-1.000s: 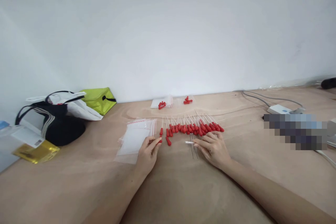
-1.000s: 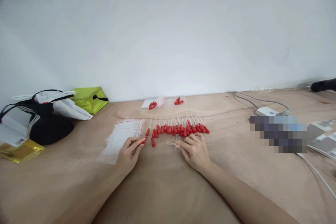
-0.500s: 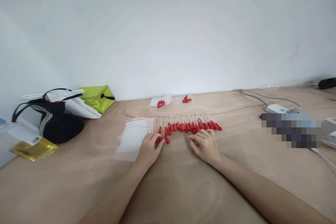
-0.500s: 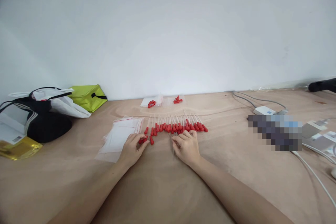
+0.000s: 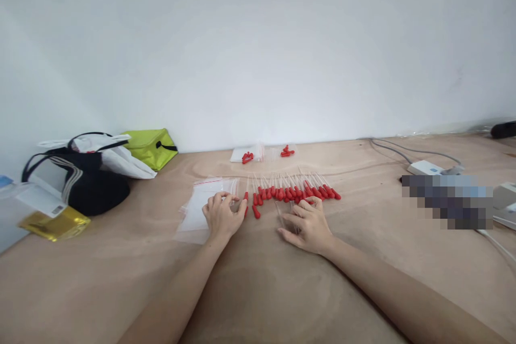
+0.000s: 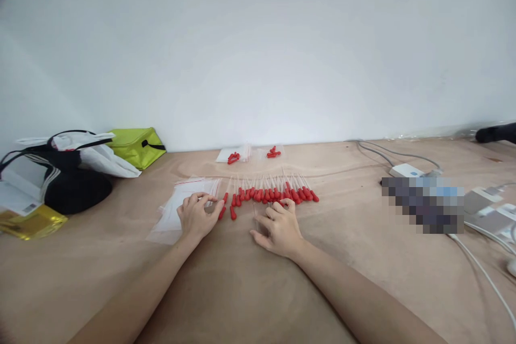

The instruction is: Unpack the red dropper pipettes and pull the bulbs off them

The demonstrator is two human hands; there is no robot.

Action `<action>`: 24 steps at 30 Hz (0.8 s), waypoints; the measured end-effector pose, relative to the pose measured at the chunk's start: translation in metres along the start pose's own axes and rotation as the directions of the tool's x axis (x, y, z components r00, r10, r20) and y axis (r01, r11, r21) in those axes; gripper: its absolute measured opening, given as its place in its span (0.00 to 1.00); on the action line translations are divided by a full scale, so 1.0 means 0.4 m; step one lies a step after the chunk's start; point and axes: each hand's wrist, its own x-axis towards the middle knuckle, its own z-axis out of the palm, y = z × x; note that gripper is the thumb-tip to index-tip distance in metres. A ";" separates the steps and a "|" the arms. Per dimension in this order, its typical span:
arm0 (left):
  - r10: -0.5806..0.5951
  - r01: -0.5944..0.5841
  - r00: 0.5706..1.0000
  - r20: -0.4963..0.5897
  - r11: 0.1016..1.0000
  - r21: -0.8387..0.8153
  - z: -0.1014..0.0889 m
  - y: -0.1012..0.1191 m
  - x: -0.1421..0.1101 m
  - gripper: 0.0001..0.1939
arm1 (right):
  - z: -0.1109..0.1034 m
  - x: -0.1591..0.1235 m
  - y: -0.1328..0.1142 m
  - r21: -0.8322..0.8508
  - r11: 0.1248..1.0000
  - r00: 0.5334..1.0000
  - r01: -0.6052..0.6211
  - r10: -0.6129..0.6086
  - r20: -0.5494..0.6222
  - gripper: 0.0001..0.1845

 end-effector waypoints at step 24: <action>0.423 -0.445 0.894 -0.144 0.872 -0.203 -0.038 0.019 -0.064 0.05 | -0.022 -0.003 0.017 -0.056 0.993 0.981 -0.104 0.094 -0.171 0.20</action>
